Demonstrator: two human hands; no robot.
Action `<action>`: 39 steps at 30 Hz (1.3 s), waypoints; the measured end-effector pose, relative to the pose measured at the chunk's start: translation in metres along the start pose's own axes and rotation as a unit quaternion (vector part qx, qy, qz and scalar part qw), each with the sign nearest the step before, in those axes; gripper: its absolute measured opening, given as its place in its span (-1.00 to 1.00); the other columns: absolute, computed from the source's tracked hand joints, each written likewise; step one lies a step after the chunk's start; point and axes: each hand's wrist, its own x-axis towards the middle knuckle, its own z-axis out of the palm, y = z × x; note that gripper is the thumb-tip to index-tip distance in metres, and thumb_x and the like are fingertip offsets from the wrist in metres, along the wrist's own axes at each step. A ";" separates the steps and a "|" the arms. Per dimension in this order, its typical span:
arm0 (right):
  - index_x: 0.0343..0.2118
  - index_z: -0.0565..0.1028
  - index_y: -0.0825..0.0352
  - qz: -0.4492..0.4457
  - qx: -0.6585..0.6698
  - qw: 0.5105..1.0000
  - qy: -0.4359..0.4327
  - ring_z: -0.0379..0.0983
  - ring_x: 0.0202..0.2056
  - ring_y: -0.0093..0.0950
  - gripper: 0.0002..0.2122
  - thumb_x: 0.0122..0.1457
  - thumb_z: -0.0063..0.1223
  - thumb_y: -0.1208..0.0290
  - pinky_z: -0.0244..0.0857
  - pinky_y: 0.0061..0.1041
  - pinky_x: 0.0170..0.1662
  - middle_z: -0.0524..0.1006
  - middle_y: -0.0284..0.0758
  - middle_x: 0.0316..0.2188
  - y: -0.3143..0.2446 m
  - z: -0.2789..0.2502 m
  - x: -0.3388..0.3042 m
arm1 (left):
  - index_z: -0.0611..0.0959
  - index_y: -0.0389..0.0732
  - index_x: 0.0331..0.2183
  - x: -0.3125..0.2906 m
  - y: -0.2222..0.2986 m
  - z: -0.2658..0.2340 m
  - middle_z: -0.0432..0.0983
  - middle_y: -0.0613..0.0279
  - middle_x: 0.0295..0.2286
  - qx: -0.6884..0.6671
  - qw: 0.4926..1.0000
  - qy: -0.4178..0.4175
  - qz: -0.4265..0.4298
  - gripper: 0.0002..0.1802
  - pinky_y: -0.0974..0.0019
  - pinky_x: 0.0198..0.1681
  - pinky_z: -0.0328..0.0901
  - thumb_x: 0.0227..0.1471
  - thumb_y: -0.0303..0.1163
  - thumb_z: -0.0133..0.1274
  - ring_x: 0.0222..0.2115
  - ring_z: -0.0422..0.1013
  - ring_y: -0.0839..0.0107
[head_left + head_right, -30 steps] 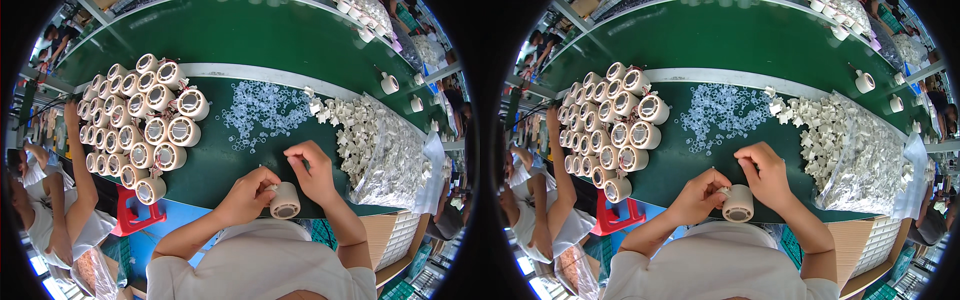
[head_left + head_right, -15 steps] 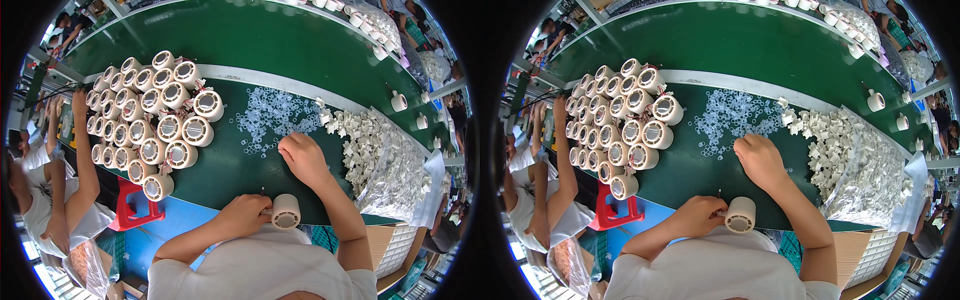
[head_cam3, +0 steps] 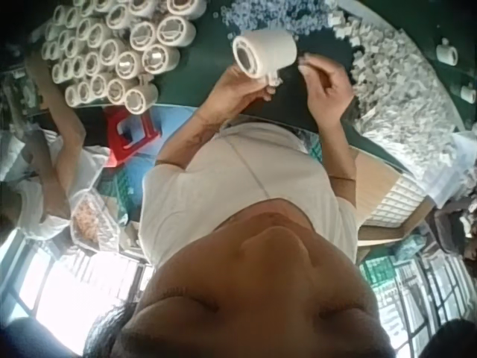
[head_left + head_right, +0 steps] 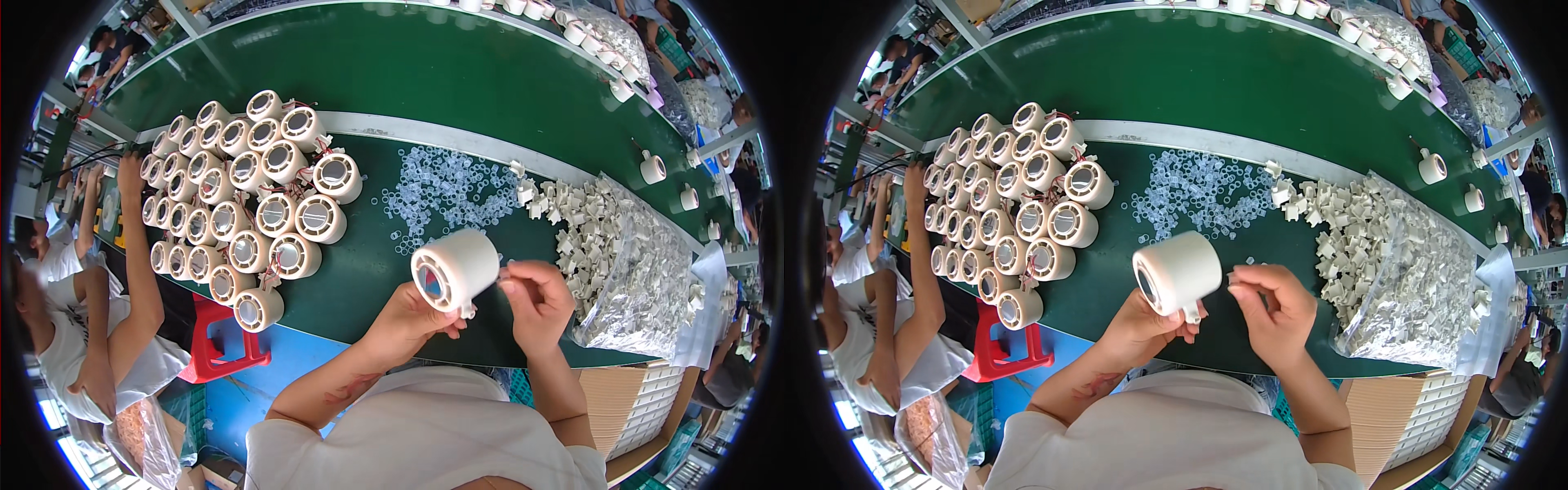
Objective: Assembling components by placing small rings into white plastic housings on an industrial assembly line.
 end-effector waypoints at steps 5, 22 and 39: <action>-0.36 0.49 0.41 -0.015 0.065 0.997 -0.041 0.39 -0.46 -0.62 -0.80 -0.07 0.06 0.78 0.26 -0.73 -0.40 0.53 -0.30 -0.40 -0.014 0.014 -0.020 | 0.51 -0.28 -0.23 0.007 -0.007 0.008 0.50 0.25 -0.40 -0.091 0.992 0.031 0.076 -0.76 0.51 -0.39 0.27 -0.02 -0.52 0.09 -0.46 0.36 0.55; -0.08 0.43 0.12 -0.087 -0.253 0.908 -0.322 0.47 -0.40 -0.45 -0.42 -0.30 0.29 0.56 0.37 -0.58 -0.40 0.41 -0.17 -0.17 -0.051 0.013 0.015 | 0.52 -0.23 -0.17 -0.029 0.038 -0.006 0.48 0.26 -0.41 0.373 0.927 -0.006 -0.049 -0.64 0.40 -0.31 0.29 -0.09 -0.46 0.16 -0.45 0.36 0.44; 0.08 0.28 0.28 -0.152 -0.566 0.810 -0.013 0.34 -0.14 -0.28 -0.53 0.07 0.02 0.38 0.28 -0.43 -0.14 0.35 -0.15 -0.07 0.093 -0.069 0.182 | 0.56 -0.18 -0.23 -0.120 0.009 -0.066 0.38 0.22 -0.21 0.740 0.419 0.445 0.283 -0.50 0.23 -0.18 0.22 -0.37 -0.45 0.29 -0.25 0.27 0.18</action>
